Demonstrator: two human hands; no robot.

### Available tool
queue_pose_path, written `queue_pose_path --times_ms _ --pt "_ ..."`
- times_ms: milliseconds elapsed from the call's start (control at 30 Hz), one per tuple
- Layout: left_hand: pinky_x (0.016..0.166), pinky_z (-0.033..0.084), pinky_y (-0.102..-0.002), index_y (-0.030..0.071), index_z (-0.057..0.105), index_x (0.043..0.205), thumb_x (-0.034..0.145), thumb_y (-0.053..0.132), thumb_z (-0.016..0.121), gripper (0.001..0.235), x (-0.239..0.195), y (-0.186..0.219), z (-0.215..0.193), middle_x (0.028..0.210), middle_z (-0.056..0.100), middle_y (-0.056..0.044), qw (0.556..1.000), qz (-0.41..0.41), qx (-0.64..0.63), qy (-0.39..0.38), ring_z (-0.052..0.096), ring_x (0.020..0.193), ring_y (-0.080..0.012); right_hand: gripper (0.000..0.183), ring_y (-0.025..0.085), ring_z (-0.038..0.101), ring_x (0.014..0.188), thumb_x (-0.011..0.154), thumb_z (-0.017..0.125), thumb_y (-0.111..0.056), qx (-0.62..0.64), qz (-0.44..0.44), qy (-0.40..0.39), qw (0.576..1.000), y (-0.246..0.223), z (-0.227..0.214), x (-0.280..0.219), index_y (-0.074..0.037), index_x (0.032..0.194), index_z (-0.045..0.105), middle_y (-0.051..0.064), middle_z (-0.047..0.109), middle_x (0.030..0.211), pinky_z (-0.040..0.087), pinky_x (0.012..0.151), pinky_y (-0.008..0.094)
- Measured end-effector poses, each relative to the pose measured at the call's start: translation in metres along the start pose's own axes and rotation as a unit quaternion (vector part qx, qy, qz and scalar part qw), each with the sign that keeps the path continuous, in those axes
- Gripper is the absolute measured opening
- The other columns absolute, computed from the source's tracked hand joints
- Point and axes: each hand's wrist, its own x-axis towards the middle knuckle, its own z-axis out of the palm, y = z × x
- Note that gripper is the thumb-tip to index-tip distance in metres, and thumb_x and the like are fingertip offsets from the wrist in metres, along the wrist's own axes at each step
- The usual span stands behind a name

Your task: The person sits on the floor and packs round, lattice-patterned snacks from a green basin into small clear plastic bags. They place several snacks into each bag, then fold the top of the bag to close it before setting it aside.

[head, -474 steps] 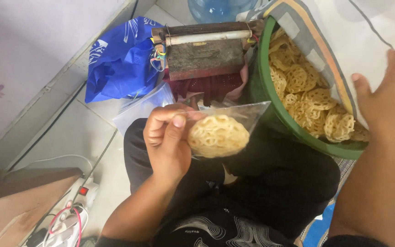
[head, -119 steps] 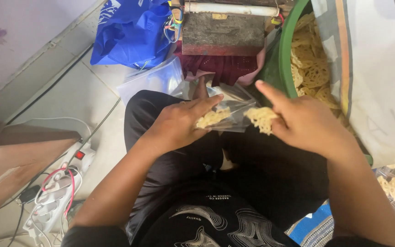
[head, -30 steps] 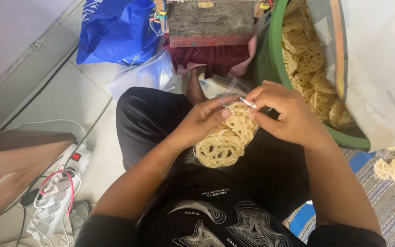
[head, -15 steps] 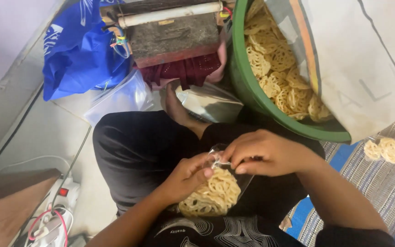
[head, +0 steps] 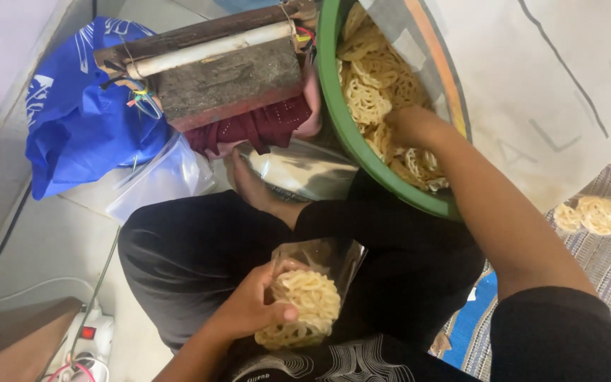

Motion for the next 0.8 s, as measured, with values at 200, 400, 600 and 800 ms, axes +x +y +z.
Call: queue_pose_path --times_ms 200,400,600,800 --pt "0.069 0.054 -0.026 0.010 0.057 0.114 0.070 0.025 0.075 0.050 0.010 -0.006 -0.004 0.106 0.058 -0.005 0.995 0.044 0.047 0.079 0.063 0.087 -0.0137 0.027 0.026 0.058 0.075 0.083 0.061 -0.017 -0.028 -0.062 0.071 0.995 0.025 0.001 0.023 -0.011 0.109 0.056 0.010 0.062 0.088 0.044 0.059 0.037" --pt "0.044 0.032 -0.016 0.013 0.061 0.114 0.070 0.034 0.071 0.050 0.013 0.001 -0.007 0.100 0.059 0.003 0.981 0.020 0.138 0.134 0.037 0.045 -0.0002 0.026 0.026 0.055 0.074 0.085 0.060 -0.019 0.066 -0.109 0.072 0.989 0.022 -0.016 -0.014 -0.010 0.109 0.055 0.010 0.056 0.088 0.041 0.060 0.039" --pt "0.040 0.026 -0.015 0.013 0.060 0.115 0.072 0.032 0.070 0.048 0.016 -0.002 -0.007 0.090 0.058 0.004 0.981 0.022 0.142 0.130 0.034 0.042 0.0007 0.044 0.026 0.065 0.082 0.093 0.053 -0.021 0.063 -0.060 0.089 0.992 0.028 -0.017 -0.012 -0.007 0.134 0.049 0.016 0.070 0.072 0.047 0.081 0.041" --pt "0.041 0.018 -0.017 0.012 0.059 0.117 0.076 0.027 0.070 0.045 0.021 -0.003 -0.004 0.072 0.039 0.007 0.986 0.046 0.107 0.117 0.025 0.046 -0.0004 0.026 0.019 0.048 0.052 0.081 0.043 0.003 -0.162 0.036 0.128 0.978 0.025 -0.005 -0.004 -0.009 0.060 0.054 0.001 0.049 0.060 0.037 0.041 0.028"
